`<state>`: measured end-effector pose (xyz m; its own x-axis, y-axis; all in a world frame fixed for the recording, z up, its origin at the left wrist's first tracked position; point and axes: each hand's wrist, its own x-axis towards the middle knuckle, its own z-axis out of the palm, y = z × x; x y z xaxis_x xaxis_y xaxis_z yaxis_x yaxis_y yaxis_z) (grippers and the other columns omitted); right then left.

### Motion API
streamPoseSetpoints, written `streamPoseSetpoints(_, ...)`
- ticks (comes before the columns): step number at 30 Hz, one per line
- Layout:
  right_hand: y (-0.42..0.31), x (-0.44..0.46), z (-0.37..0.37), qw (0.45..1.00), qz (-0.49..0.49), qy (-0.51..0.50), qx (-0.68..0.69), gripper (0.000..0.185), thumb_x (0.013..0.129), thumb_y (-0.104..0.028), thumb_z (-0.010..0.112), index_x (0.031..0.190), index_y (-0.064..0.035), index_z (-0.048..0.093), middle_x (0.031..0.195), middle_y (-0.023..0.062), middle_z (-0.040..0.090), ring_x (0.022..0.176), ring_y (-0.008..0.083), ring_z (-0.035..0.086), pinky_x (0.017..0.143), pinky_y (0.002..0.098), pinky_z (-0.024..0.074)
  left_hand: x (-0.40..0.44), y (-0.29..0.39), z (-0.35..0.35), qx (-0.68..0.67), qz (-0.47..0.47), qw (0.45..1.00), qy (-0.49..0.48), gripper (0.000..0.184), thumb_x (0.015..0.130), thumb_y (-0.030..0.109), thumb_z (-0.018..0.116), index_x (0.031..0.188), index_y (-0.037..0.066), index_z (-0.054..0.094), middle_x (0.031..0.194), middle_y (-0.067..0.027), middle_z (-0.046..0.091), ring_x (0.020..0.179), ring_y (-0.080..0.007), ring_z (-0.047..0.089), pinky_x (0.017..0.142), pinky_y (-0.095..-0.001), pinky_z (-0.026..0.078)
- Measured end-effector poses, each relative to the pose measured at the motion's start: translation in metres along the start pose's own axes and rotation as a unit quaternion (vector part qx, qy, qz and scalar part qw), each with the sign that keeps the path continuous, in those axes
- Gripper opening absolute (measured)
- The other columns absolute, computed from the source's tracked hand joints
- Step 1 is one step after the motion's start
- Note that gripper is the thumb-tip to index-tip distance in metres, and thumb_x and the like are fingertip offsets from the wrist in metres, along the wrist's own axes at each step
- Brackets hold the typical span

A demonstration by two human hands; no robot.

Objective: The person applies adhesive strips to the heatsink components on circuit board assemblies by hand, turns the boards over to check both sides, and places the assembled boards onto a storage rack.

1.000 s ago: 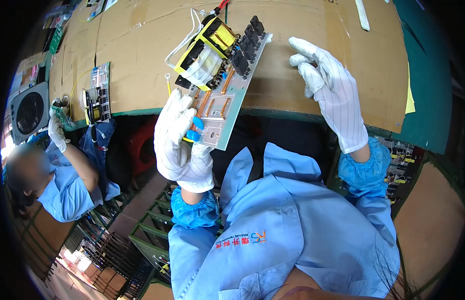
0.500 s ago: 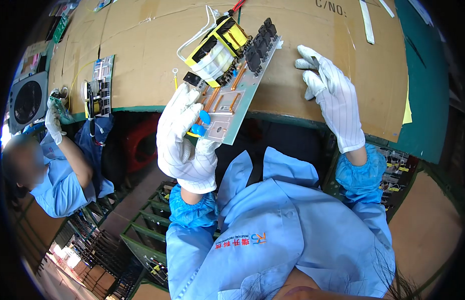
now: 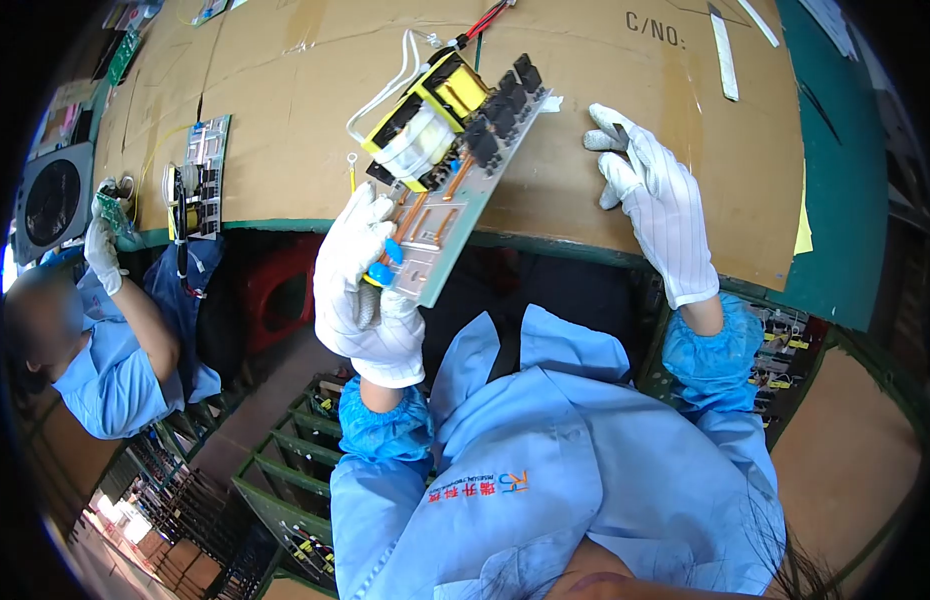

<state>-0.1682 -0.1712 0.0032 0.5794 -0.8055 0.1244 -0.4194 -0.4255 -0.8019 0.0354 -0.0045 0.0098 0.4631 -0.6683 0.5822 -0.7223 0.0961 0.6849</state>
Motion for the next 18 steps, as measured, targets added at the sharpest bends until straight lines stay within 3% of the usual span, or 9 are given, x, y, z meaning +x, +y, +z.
streamPoseSetpoints(2, 0.001, 0.000, 0.000, 0.999, -0.036, 0.001, -0.040, 0.035, 0.095, -0.011, 0.056, 0.129, -0.0015, 0.057, 0.098, 0.0086, 0.068, 0.055, 0.0142, 0.058, 0.062, 0.0284, 0.0511, -0.003, -0.006, -0.003, -0.046, -0.017, 0.999, 0.020, 0.036, 0.093, 0.032, 0.069, 0.107, -0.001, 0.065, 0.111, -0.0224, 0.069, 0.114, -0.0396, 0.064, 0.099, -0.0466, 0.048)
streamPoseSetpoints(6, 0.001, 0.000, 0.001, 1.000, 0.007, 0.001, 0.011, 0.035, 0.096, -0.011, 0.056, 0.129, -0.0023, 0.058, 0.095, 0.0084, 0.067, 0.055, 0.0142, 0.058, 0.062, 0.0290, 0.0508, -0.004, -0.008, -0.005, -0.046, -0.027, 0.998, 0.021, 0.029, 0.094, 0.025, 0.068, 0.104, -0.002, 0.065, 0.111, -0.0232, 0.069, 0.113, -0.0389, 0.064, 0.098, -0.0452, 0.049)
streamPoseSetpoints(9, 0.001, 0.000, 0.001, 1.000, 0.010, 0.001, 0.012, 0.034, 0.096, -0.012, 0.056, 0.129, -0.0027, 0.058, 0.094, 0.0087, 0.066, 0.055, 0.0146, 0.058, 0.062, 0.0294, 0.0505, -0.004, -0.009, -0.007, -0.017, -0.011, 1.000, 0.001, 0.044, 0.097, 0.035, 0.063, 0.111, -0.006, 0.063, 0.112, -0.0228, 0.068, 0.111, -0.0374, 0.065, 0.099, -0.0467, 0.048)
streamPoseSetpoints(15, 0.003, 0.000, 0.001, 1.000, -0.017, 0.005, -0.015, 0.034, 0.096, -0.012, 0.056, 0.129, -0.0031, 0.058, 0.095, 0.0090, 0.066, 0.054, 0.0147, 0.058, 0.061, 0.0293, 0.0502, -0.010, -0.007, -0.008, -0.032, -0.019, 0.999, -0.027, 0.033, 0.094, 0.030, 0.067, 0.108, -0.001, 0.066, 0.115, -0.0234, 0.067, 0.115, -0.0391, 0.063, 0.099, -0.0462, 0.049)
streamPoseSetpoints(18, 0.003, 0.001, 0.002, 0.999, -0.026, 0.004, -0.021, 0.035, 0.096, -0.010, 0.057, 0.129, -0.0028, 0.057, 0.096, 0.0086, 0.066, 0.054, 0.0141, 0.058, 0.061, 0.0286, 0.0508, -0.012, -0.009, -0.006, -0.028, 0.015, 0.999, -0.030, 0.038, 0.095, 0.033, 0.066, 0.110, -0.001, 0.066, 0.115, -0.0226, 0.068, 0.114, -0.0399, 0.063, 0.098, -0.0469, 0.049)
